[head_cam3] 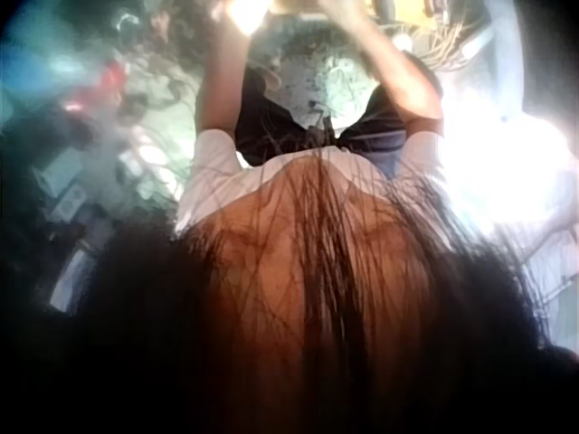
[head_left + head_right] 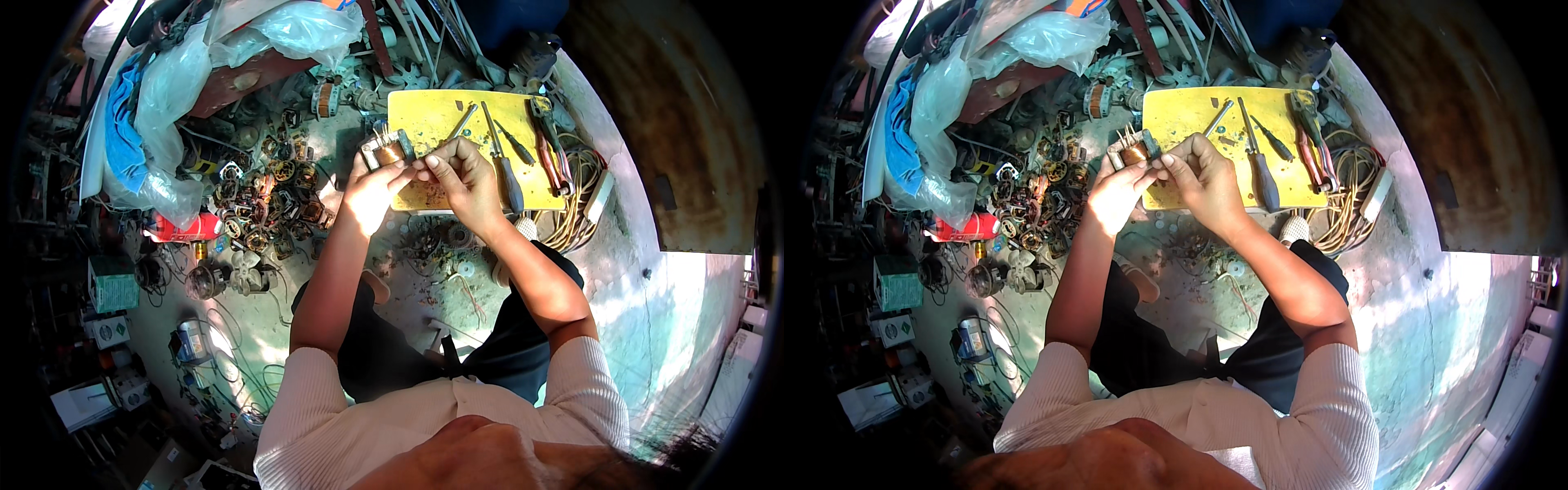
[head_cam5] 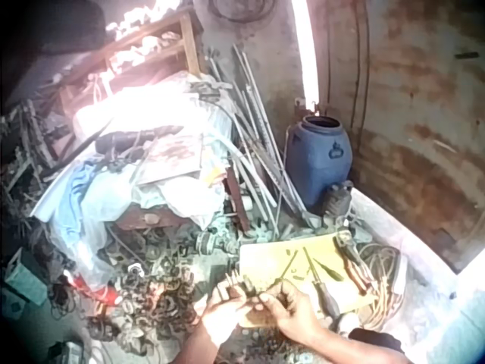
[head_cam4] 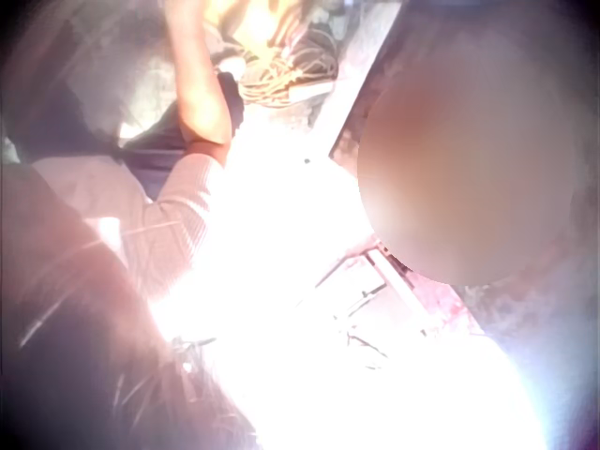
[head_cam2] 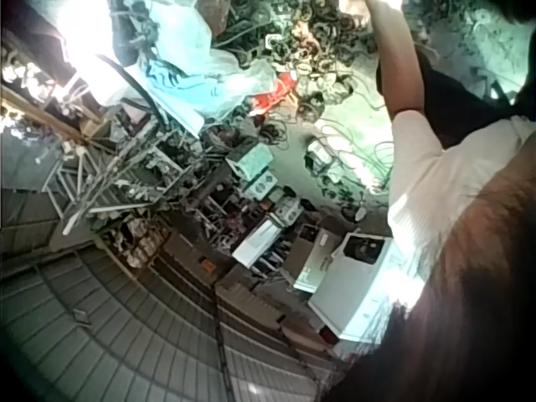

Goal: The person disassembles an electrical motor assembly by prying metal components with a screwdriver, pulling wires with pliers, and using a ratchet on the core before handling a circular motor housing.

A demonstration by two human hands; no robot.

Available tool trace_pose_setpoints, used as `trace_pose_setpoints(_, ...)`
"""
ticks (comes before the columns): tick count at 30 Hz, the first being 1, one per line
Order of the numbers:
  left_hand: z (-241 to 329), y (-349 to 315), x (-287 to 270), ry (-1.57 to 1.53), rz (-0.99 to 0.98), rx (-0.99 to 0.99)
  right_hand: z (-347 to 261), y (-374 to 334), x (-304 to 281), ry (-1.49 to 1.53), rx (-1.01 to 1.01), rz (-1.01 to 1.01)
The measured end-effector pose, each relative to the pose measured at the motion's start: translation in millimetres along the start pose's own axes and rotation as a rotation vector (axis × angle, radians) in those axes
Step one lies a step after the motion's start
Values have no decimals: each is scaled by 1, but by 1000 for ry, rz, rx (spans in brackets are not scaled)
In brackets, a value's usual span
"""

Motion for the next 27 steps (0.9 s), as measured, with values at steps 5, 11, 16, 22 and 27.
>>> trace_pose_setpoints(5,4,-2,2,-146,-76,9,2,6,-10,48,90,41)
trace_pose_setpoints(11,8,-7,2,-131,-108,55,-6,11,-17,-276,9,57)
trace_pose_setpoints(16,9,-7,2,-113,-115,28,-2,15,-24,-220,11,81)
trace_pose_setpoints(22,7,-6,1,-130,-84,-73,-5,17,-27,42,249,59)
trace_pose_setpoints(27,-7,0,-15,-235,-170,-142,-1,17,-28,247,497,177)
Point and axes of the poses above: each hand's wrist, its own y-axis towards the middle knuckle, its own x-axis out of the palm, z = x × y, the point moved 2 cm from there along y, towards the middle knuckle, and after that the axes turned 6 degrees about -x, right-handed, at the moved point
